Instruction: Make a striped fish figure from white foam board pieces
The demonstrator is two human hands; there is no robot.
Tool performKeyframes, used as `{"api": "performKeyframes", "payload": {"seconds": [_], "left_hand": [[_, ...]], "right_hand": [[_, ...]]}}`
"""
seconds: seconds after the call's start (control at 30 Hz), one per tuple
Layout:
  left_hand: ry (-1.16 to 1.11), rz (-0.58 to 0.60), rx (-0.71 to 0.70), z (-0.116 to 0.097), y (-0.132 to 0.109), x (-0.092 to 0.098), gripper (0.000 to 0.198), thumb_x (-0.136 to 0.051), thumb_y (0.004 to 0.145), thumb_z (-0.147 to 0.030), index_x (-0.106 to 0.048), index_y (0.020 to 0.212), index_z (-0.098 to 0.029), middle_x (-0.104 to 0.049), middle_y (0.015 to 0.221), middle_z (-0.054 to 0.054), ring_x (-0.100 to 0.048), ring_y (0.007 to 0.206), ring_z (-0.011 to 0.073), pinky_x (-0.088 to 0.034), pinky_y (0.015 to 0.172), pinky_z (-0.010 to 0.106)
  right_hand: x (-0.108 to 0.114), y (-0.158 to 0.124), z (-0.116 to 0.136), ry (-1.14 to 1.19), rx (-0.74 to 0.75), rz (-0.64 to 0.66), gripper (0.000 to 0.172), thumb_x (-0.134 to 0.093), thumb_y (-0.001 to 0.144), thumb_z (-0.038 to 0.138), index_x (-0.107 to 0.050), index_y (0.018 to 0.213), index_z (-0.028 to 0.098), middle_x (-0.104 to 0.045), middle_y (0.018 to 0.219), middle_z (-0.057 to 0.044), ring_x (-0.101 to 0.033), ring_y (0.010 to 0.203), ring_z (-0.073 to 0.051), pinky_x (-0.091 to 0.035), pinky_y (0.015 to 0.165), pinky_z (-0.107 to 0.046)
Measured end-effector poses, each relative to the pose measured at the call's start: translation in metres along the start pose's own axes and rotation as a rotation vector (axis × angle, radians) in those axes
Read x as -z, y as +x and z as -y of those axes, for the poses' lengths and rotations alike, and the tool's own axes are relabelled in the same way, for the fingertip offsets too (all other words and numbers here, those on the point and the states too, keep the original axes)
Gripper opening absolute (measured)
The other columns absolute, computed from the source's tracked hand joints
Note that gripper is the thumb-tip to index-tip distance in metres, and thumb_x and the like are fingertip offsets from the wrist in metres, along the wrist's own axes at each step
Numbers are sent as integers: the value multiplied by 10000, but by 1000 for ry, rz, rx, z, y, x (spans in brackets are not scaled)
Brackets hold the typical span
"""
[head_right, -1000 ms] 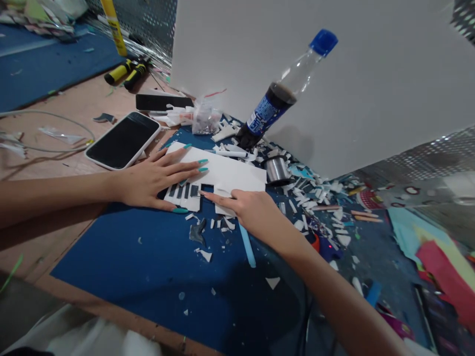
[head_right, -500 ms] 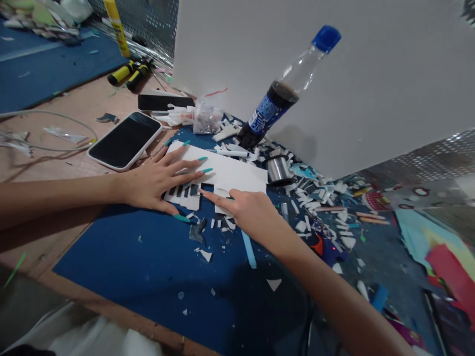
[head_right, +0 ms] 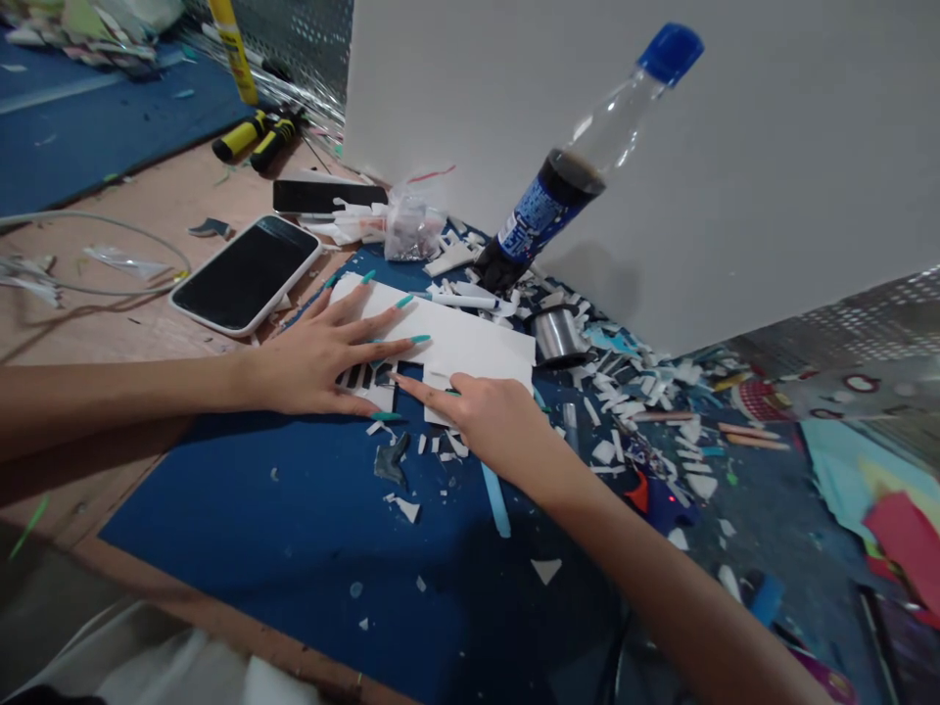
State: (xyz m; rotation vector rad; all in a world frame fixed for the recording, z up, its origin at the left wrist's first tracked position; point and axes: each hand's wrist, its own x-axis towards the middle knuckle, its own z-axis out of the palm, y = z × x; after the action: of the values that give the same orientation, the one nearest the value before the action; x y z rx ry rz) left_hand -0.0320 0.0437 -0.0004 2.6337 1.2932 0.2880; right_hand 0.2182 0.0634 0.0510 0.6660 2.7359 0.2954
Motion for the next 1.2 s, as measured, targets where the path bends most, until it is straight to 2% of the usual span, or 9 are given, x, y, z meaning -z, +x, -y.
{"api": "performKeyframes", "payload": {"seconds": [0.17,0.37,0.63,0.93,1.2], "left_hand": [[-13,44,10,-2,1,4,809,-481,809,-707,-223,1485,-345,-184,1572,-2,-7,1398,509,-93,1031,742],[9,52,23,-2,1,6,831,-468,801,-725,-209,1490,-340,-180,1566,-31,-22,1420,461,-115,1076,692],[17,53,27,1,0,7,827,-420,799,-764,-231,1485,-343,-218,1553,-47,-24,1432,426,-84,1106,659],[24,24,19,2,-1,5,825,-395,800,-778,-226,1485,-349,-245,1544,-54,-29,1439,401,-82,1122,636],[5,64,43,0,-1,7,833,-397,792,-785,-240,1482,-345,-250,1544,-59,-21,1441,396,-86,1128,629]], "right_hand": [[1,3,1,-22,12,-3,658,-432,874,64,-315,1463,331,-593,739,-12,-412,512,-89,-181,476,-219],[-1,3,1,-64,5,1,678,-469,866,65,-314,1458,357,-601,748,-9,-426,519,-88,-144,468,-223],[-6,2,-1,-76,12,-28,692,-430,867,26,-314,1454,373,-581,701,10,-326,475,-79,-120,462,-228],[-5,-1,-3,-97,26,-25,717,-356,859,-16,-290,1467,359,-521,642,14,-297,459,-90,-108,454,-239],[-13,-19,-14,-104,19,-49,765,-380,830,-25,-252,1479,360,-520,664,14,-338,467,-88,-132,459,-235]]}}
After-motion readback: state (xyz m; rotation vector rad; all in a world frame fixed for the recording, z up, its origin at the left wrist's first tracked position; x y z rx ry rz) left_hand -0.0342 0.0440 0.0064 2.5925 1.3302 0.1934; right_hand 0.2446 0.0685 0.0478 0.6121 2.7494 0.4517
